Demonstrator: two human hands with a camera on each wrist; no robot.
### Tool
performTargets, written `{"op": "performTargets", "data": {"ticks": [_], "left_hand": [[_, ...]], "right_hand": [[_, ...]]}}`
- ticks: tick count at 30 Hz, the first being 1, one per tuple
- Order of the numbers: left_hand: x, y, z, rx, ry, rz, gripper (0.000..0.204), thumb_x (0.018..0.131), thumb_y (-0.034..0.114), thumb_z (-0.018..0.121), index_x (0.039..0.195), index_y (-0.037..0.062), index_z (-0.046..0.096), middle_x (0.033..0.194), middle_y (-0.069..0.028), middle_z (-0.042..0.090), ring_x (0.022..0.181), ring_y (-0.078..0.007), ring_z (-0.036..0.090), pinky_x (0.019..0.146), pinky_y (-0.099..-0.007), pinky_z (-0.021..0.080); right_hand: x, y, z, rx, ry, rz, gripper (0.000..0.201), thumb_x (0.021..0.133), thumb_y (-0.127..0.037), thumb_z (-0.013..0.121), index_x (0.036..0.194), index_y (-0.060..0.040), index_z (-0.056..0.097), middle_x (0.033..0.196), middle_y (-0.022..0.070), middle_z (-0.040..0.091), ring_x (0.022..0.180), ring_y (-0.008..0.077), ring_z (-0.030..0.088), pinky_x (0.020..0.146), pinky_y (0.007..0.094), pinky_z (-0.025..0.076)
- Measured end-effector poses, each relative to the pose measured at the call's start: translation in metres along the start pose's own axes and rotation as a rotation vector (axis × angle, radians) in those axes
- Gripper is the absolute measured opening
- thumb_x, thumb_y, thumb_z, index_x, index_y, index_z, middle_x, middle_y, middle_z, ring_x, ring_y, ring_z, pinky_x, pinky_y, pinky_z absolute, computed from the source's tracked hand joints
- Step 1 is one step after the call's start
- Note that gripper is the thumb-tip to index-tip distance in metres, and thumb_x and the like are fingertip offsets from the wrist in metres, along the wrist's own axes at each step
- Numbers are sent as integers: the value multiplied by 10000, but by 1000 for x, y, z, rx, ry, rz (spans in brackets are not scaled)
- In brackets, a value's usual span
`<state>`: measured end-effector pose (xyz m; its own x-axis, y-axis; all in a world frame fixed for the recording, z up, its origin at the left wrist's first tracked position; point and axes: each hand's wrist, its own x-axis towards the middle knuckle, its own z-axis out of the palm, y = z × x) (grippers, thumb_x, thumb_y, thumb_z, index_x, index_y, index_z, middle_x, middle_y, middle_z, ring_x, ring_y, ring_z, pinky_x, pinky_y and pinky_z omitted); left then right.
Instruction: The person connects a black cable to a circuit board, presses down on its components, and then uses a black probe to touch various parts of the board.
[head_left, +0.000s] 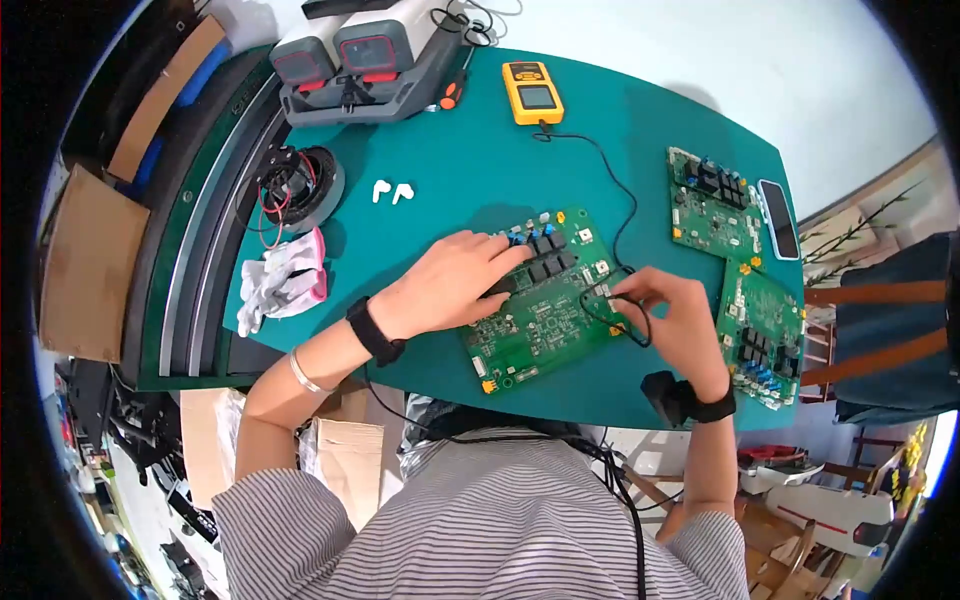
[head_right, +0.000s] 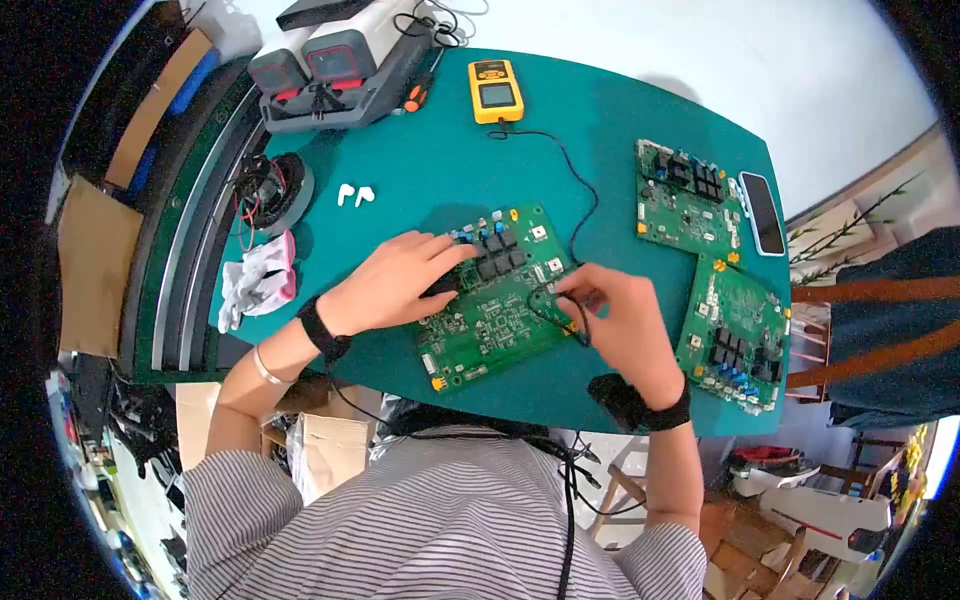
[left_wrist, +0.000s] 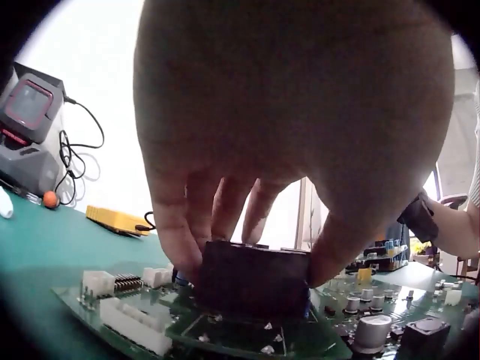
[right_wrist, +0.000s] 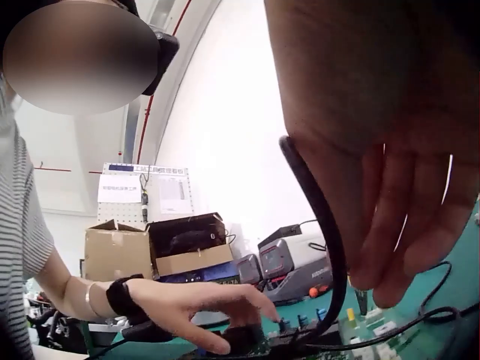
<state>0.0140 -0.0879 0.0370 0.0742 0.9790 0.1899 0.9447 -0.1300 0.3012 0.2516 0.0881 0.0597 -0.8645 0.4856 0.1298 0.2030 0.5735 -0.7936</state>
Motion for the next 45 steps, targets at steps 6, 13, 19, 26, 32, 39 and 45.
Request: {"op": "performTargets", "data": {"ticks": [6,13,19,26,32,39,45], "left_hand": [[8,-9,4,-19,7,15,539,807,136,735,1294,85,508,1057,-118,575,994,-328,585,869,-438,488],[21,-22,14,-230,151,-80,500,812,96,731,1273,64,542,1083,-140,596,1040,-357,571,896,-435,487],[20,-34,17,-344,164,-68,438,832,64,694,1253,56,572,1108,-139,611,1056,-361,576,920,-444,476],[32,-38,25,-394,179,-197,227,906,88,597,1124,39,637,1017,-151,648,1010,-347,601,863,-438,485],[55,-38,30,-388,245,-259,134,915,134,570,968,36,644,924,-181,649,858,-393,625,707,-456,507],[72,-36,43,-214,393,-298,109,875,134,574,813,52,608,761,-131,629,715,-373,622,620,-478,491],[70,-34,39,-332,407,-269,65,844,122,595,824,64,615,759,-120,635,701,-352,628,601,-459,482]], "right_hand": [[4,-9,36,108,50,-81,165,830,26,722,980,-30,681,780,98,680,694,161,664,621,260,499],[28,-13,64,139,-17,-168,117,855,13,688,961,-12,644,786,135,671,676,239,668,625,301,515],[53,-7,83,185,-94,-239,121,844,73,612,943,5,627,780,155,673,683,262,677,615,321,511],[61,-6,89,86,-68,-259,137,849,78,597,953,-4,632,826,150,651,660,250,619,609,346,487],[68,-4,81,-19,-107,-414,108,872,-23,667,975,-32,636,854,162,636,749,360,626,654,409,499],[76,10,81,-3,-165,-530,108,873,-34,662,978,-39,635,869,146,620,787,350,618,682,423,505],[74,14,84,-41,-134,-586,152,826,22,662,969,-19,631,854,131,593,779,326,608,691,415,505]]}}
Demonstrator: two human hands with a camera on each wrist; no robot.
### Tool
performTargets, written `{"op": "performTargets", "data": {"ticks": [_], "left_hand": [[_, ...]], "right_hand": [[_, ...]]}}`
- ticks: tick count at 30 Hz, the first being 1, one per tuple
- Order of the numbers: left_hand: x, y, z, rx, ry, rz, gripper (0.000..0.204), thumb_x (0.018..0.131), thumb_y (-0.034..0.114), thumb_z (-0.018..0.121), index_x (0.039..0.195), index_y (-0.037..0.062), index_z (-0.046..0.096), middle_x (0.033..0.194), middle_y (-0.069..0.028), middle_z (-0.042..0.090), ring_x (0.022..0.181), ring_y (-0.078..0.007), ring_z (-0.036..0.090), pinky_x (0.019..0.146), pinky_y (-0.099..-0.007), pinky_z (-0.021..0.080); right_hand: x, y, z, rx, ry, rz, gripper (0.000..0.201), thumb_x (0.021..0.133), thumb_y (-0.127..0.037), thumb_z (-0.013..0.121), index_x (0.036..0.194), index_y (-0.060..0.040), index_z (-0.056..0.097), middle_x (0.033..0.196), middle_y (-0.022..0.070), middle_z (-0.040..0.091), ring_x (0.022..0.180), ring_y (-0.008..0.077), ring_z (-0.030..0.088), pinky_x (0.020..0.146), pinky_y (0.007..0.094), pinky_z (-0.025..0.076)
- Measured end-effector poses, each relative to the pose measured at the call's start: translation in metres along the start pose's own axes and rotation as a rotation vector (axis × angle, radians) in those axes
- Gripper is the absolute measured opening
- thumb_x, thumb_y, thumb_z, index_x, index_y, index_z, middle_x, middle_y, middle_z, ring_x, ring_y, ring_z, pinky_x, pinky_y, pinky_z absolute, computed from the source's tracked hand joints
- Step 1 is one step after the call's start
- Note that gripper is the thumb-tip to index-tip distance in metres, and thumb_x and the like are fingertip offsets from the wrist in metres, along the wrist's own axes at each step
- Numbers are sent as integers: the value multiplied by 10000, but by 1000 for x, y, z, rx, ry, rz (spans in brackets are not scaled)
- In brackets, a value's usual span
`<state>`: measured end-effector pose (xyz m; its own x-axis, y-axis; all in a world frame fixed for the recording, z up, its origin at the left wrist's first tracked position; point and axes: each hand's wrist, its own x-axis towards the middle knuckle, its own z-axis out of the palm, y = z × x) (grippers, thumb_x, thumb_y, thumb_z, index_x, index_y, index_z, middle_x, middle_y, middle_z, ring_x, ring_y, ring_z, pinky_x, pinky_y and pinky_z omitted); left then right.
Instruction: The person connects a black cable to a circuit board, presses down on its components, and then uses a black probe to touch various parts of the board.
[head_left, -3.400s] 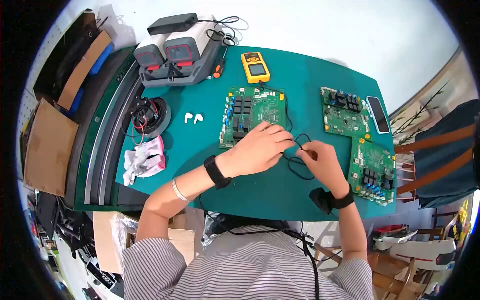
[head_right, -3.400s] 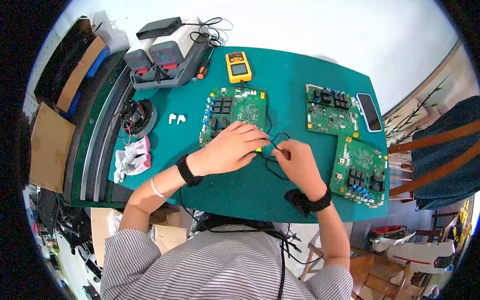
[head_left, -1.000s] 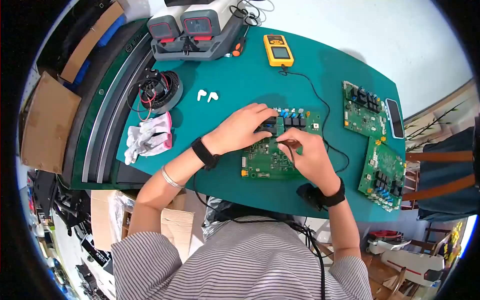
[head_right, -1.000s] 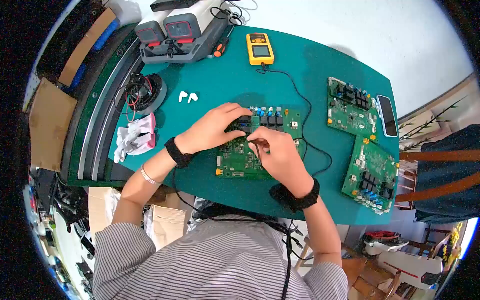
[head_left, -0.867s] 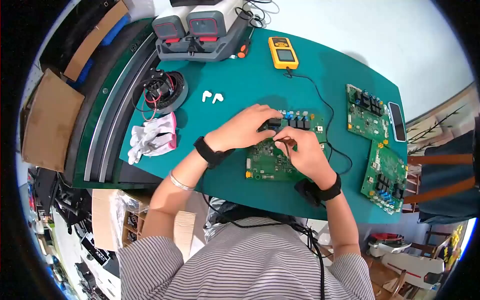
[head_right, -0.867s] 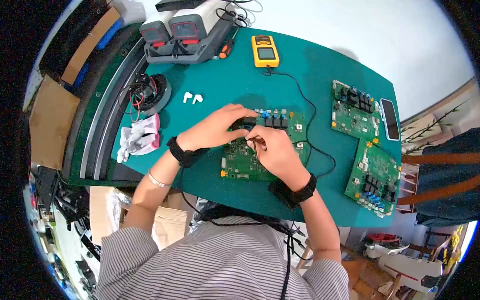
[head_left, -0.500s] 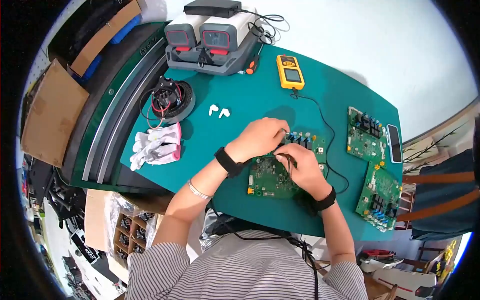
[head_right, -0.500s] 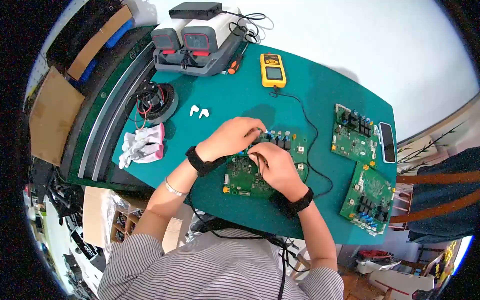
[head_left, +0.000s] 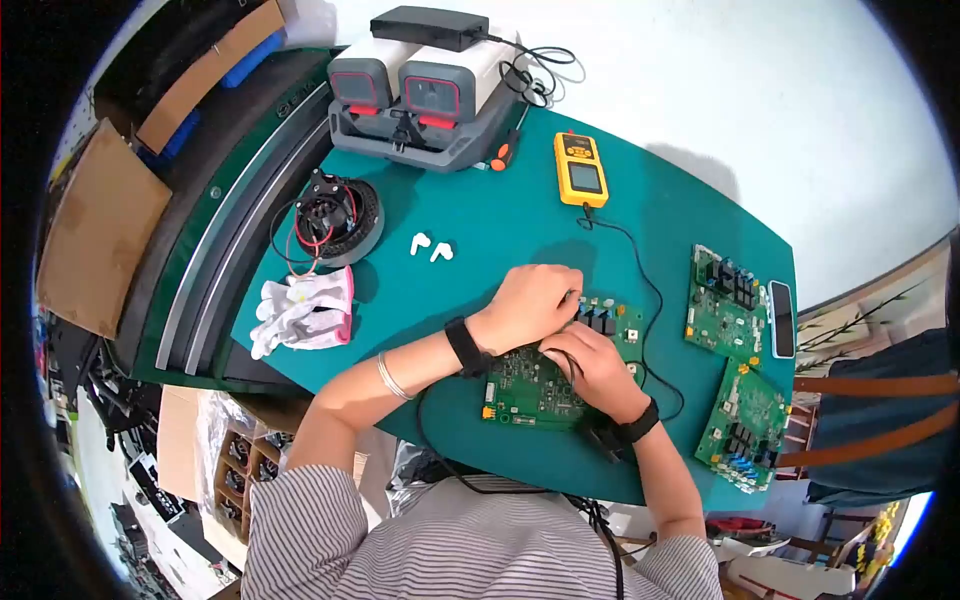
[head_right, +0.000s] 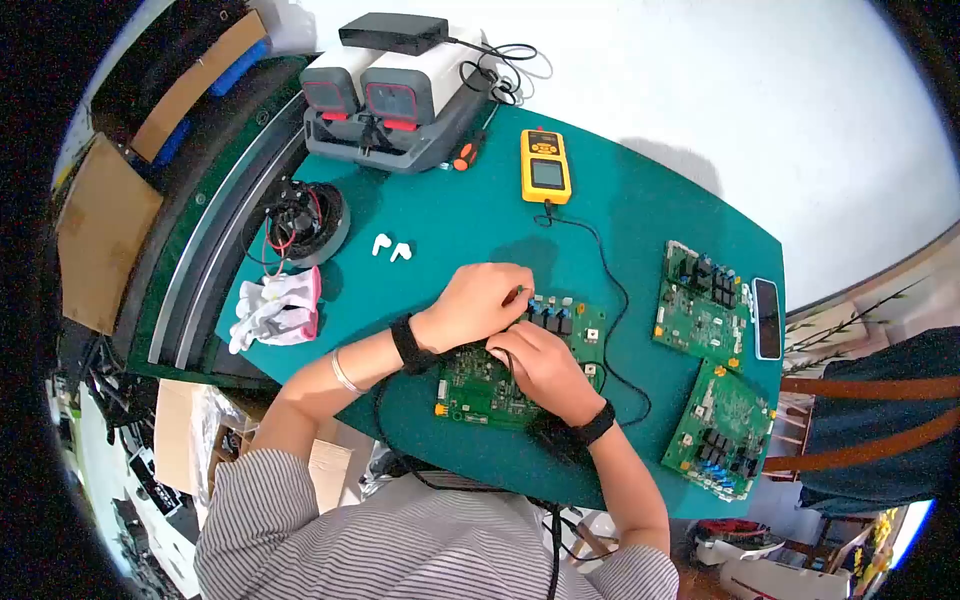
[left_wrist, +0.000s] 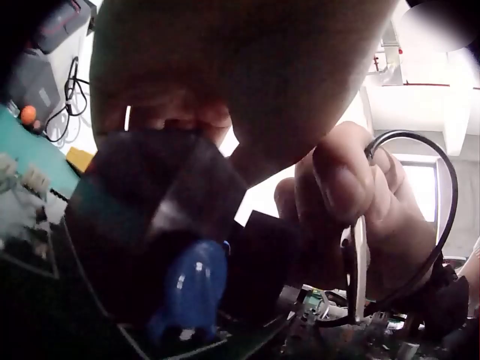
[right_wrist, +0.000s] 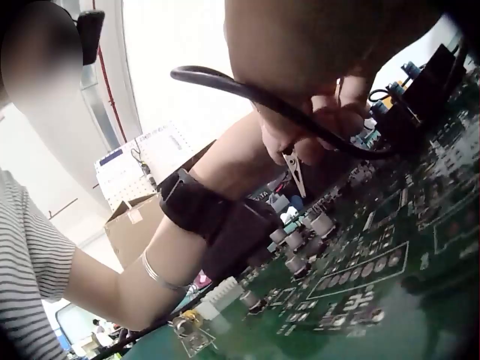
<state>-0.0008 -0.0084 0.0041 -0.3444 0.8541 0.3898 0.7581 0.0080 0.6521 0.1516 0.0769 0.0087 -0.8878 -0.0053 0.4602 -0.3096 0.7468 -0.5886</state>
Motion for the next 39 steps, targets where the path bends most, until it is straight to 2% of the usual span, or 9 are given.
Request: {"op": "performTargets", "data": {"ticks": [8,11,25,31,33,37,39], "left_hand": [[3,-4,-2,-43,-72,-27,55,838,115,599,833,61,607,745,-124,631,678,-341,630,586,-439,483],[3,-6,0,-45,-53,5,53,836,113,603,838,60,602,749,-126,631,677,-342,630,586,-438,484],[2,-7,-1,-29,-99,11,71,855,117,595,863,49,576,808,-134,635,737,-369,625,642,-469,491],[2,-5,-1,-1,-95,15,70,854,106,589,867,44,560,811,-135,627,739,-376,619,639,-480,484],[1,-4,-2,-11,-91,17,69,854,104,588,871,44,559,810,-136,625,742,-378,617,639,-483,482],[2,-3,-4,-31,-105,8,72,851,101,589,876,43,555,805,-138,621,750,-383,613,645,-491,477],[2,-3,-3,-18,-106,20,71,849,98,588,877,42,553,803,-139,619,749,-386,610,647,-493,476]], "right_hand": [[2,1,1,-68,-34,-48,296,719,98,655,985,-24,613,851,114,569,791,313,601,687,406,499],[4,2,1,-64,-34,-59,305,714,104,648,986,-27,607,855,114,570,796,318,600,692,411,500],[5,4,4,-18,-104,-44,334,708,135,612,1016,8,589,936,153,558,877,355,588,755,426,501],[5,1,3,-36,-113,-34,329,702,121,621,1008,3,592,908,145,553,861,344,583,745,429,497],[5,-1,4,-81,-107,-15,227,782,73,677,984,-1,608,919,129,590,869,336,597,741,406,499],[4,1,3,-74,-100,-8,223,781,66,681,978,-8,610,906,122,586,852,328,596,724,406,496],[4,0,2,-93,-82,-38,226,775,61,689,973,-18,613,876,107,592,800,312,597,667,403,484]]}}
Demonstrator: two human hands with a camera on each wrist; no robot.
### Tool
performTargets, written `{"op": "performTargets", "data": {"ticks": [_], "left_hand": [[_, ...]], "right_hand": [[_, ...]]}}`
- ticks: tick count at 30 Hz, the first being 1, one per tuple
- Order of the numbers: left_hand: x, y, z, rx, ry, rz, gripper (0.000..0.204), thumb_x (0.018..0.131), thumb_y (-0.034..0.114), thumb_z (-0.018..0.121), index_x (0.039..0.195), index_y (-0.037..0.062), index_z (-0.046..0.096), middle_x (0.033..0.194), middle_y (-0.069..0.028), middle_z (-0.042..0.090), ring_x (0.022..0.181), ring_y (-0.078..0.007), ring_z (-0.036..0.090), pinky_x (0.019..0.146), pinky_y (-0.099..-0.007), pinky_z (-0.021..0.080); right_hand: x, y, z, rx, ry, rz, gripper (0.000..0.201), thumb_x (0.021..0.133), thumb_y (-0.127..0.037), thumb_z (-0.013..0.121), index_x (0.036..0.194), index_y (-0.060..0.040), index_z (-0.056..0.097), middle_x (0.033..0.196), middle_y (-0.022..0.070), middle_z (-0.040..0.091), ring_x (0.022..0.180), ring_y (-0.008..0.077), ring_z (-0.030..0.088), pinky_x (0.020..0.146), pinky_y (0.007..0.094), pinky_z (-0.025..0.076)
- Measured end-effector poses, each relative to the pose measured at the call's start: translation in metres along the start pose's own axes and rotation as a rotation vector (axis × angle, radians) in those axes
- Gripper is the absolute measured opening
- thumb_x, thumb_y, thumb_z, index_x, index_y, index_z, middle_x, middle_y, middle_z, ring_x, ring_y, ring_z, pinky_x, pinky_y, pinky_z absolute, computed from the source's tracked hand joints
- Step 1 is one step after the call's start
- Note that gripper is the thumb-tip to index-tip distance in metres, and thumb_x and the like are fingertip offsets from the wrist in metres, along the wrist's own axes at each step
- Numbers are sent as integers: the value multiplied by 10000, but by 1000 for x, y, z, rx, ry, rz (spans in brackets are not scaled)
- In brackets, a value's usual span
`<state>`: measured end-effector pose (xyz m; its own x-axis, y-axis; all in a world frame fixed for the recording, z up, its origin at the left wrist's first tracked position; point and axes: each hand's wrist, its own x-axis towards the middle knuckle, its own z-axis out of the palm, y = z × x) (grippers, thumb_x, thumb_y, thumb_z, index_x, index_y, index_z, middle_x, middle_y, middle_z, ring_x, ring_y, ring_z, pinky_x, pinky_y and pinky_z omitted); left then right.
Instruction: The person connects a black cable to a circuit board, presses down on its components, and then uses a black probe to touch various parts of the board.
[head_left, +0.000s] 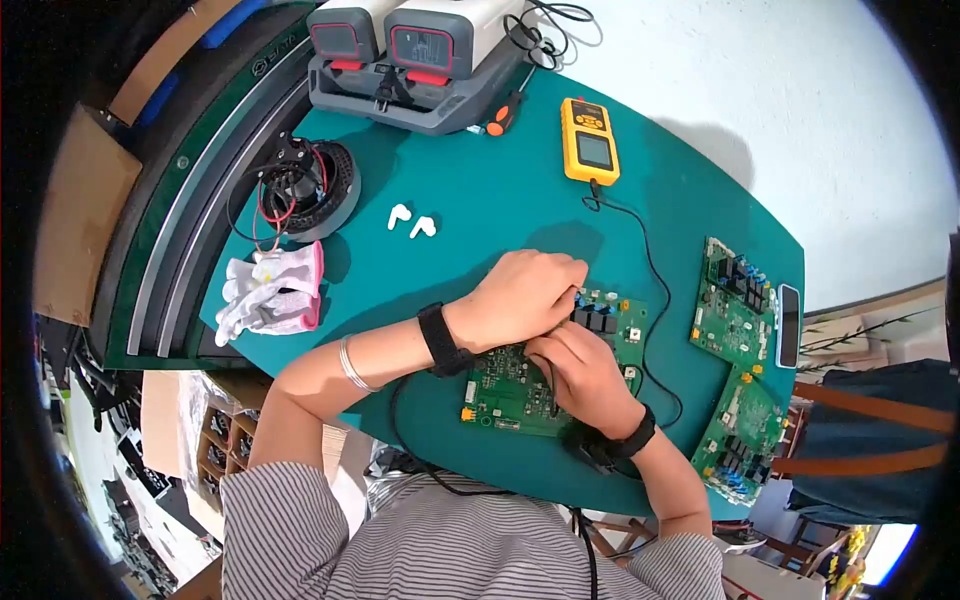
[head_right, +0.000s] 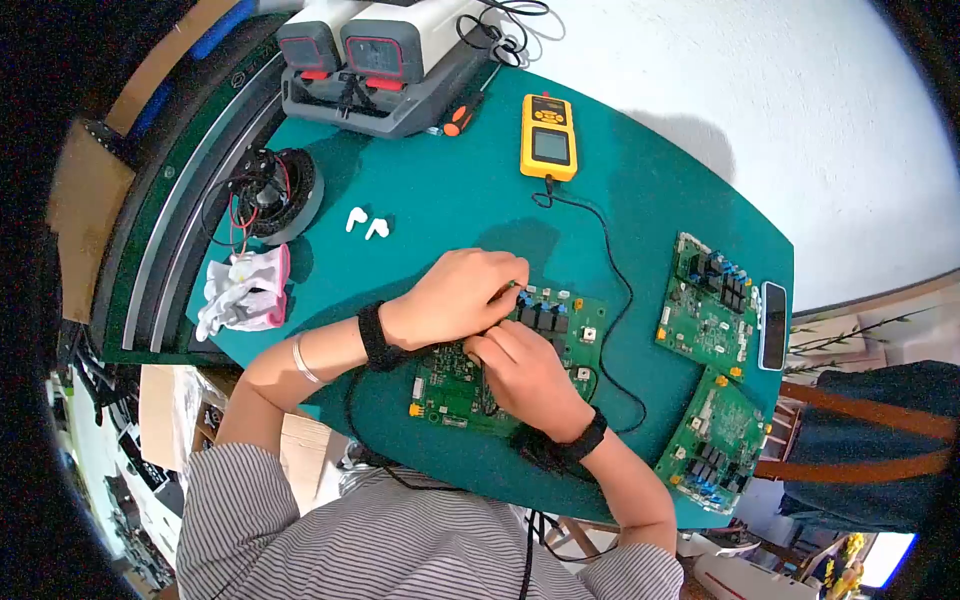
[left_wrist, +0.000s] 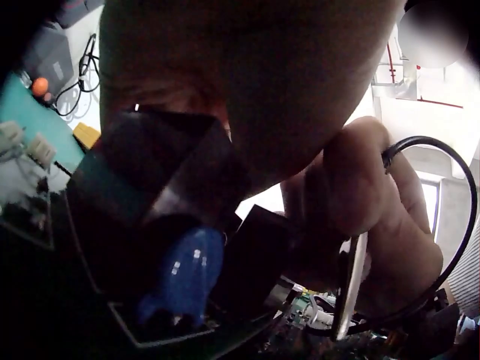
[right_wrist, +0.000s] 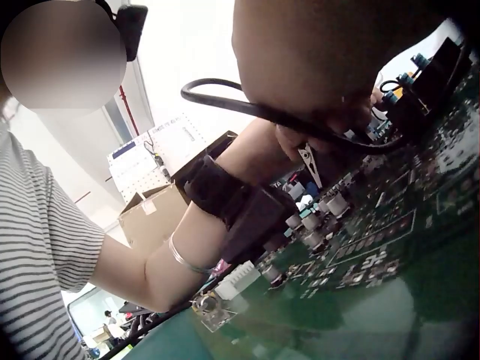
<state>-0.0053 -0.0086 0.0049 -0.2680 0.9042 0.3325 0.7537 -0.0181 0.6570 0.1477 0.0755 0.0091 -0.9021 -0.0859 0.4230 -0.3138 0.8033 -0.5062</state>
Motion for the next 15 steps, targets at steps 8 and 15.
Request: {"op": "performTargets", "data": {"ticks": [8,15], "left_hand": [[-2,0,0,37,-11,13,85,843,87,585,905,43,550,837,-149,609,789,-397,605,682,-499,477],[-2,0,1,30,-6,13,98,845,89,585,920,40,546,856,-151,608,805,-398,604,701,-498,474]], "right_hand": [[-2,-1,-4,-8,109,31,276,735,70,669,981,-45,619,773,94,536,686,295,586,584,396,476],[-3,1,-1,11,16,-19,358,671,86,643,1003,-46,620,791,97,561,700,295,604,608,393,493]]}}
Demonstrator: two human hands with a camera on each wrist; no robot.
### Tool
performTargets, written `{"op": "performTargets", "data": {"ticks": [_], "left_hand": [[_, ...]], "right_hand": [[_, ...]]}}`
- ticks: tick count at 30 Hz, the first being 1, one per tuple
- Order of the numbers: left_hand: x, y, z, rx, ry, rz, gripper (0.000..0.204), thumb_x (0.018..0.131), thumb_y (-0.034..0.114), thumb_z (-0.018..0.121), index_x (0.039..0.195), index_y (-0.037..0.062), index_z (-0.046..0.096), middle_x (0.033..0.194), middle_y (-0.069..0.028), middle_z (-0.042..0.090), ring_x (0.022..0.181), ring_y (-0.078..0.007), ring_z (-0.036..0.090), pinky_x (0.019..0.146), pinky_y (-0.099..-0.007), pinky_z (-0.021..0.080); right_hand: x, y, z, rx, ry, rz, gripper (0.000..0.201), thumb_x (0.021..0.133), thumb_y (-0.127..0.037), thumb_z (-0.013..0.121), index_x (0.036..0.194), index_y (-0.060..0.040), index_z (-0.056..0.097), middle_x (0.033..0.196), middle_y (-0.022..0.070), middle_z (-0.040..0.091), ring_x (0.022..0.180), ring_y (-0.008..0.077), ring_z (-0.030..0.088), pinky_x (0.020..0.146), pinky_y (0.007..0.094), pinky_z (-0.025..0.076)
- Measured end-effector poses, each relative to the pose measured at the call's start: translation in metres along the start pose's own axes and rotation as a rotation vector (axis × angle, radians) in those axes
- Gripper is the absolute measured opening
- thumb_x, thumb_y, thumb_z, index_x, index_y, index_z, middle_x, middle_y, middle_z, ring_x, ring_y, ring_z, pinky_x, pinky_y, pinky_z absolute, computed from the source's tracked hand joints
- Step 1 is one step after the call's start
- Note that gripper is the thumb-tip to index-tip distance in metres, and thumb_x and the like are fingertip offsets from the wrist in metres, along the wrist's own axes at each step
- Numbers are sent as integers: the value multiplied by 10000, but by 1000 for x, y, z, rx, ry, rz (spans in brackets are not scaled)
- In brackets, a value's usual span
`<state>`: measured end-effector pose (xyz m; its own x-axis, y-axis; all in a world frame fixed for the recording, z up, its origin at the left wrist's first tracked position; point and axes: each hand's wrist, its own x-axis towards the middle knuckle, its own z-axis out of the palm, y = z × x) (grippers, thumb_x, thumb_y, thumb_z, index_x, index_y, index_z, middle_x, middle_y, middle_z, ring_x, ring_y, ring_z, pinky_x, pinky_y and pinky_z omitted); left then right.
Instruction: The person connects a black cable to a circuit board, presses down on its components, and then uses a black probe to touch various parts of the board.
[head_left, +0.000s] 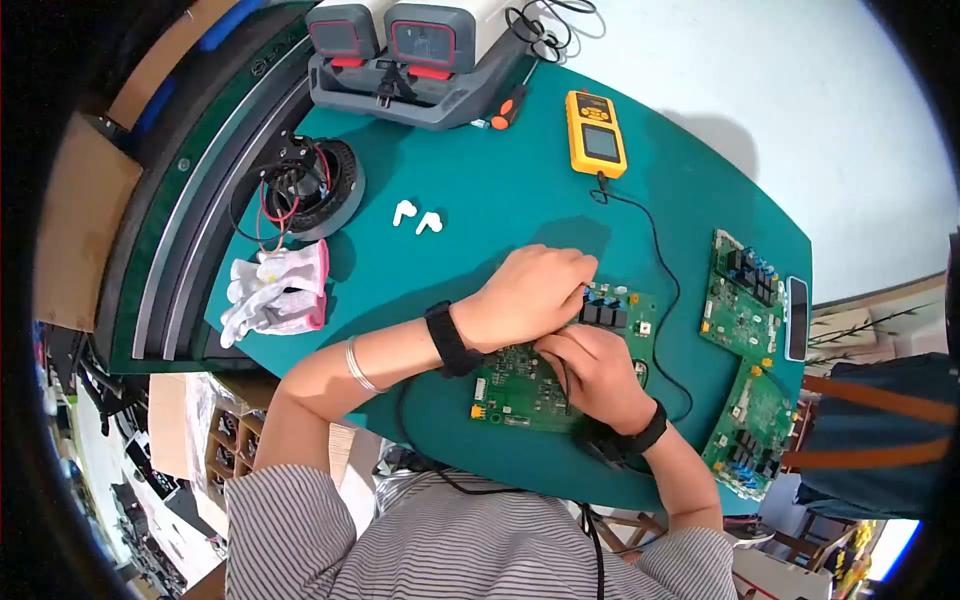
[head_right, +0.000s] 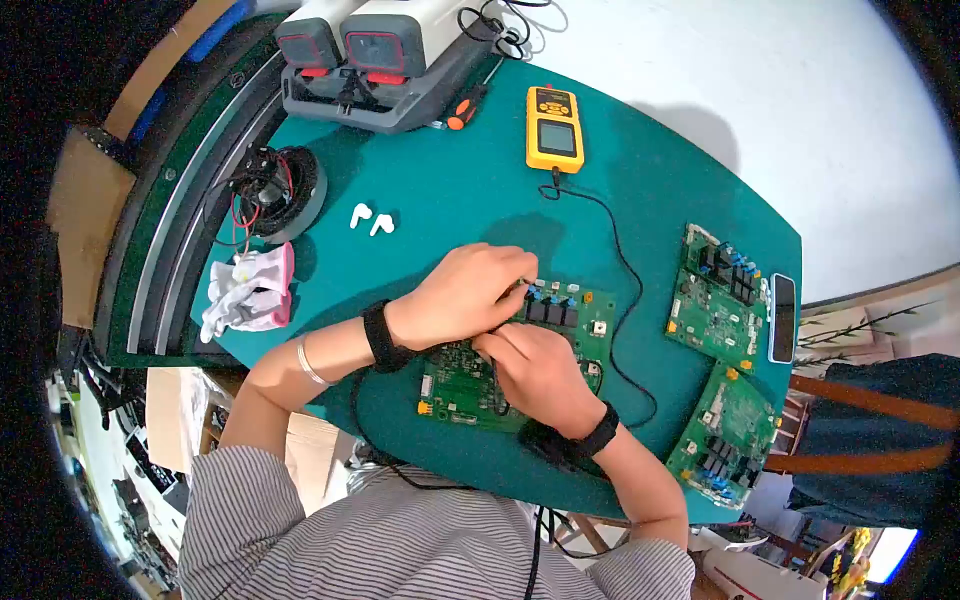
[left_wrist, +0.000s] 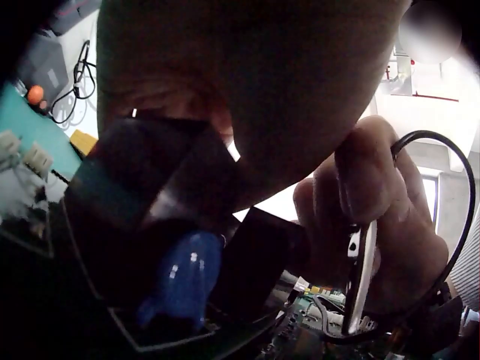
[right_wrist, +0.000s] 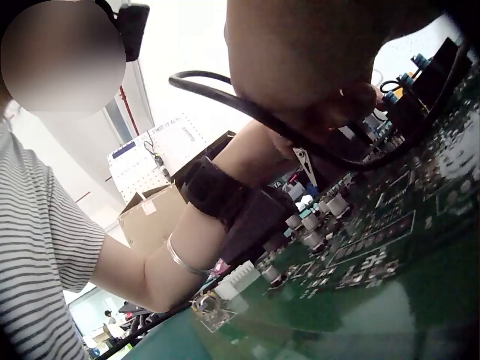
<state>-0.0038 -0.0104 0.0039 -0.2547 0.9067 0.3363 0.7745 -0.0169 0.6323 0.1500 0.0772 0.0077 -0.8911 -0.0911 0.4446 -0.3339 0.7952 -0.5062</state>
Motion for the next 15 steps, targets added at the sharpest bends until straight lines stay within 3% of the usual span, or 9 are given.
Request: {"op": "performTargets", "data": {"ticks": [11,13,15], "left_hand": [[-1,-1,0,22,-28,-4,103,849,88,582,931,40,545,865,-145,605,817,-390,603,711,-495,470],[0,-1,-1,-10,-40,-22,105,848,84,582,937,42,546,874,-142,607,816,-391,602,713,-493,471],[0,-1,0,-10,-25,-9,100,847,84,582,932,43,548,864,-144,606,806,-392,601,703,-493,470]], "right_hand": [[0,1,1,-3,-33,23,356,671,81,643,1001,-48,610,794,90,549,688,290,595,606,396,486],[0,0,1,-13,-13,45,193,781,21,693,955,-49,648,780,86,583,682,284,599,583,384,468],[0,-1,-1,-25,-8,46,197,778,20,694,956,-50,649,783,84,584,681,283,598,584,384,467]]}}
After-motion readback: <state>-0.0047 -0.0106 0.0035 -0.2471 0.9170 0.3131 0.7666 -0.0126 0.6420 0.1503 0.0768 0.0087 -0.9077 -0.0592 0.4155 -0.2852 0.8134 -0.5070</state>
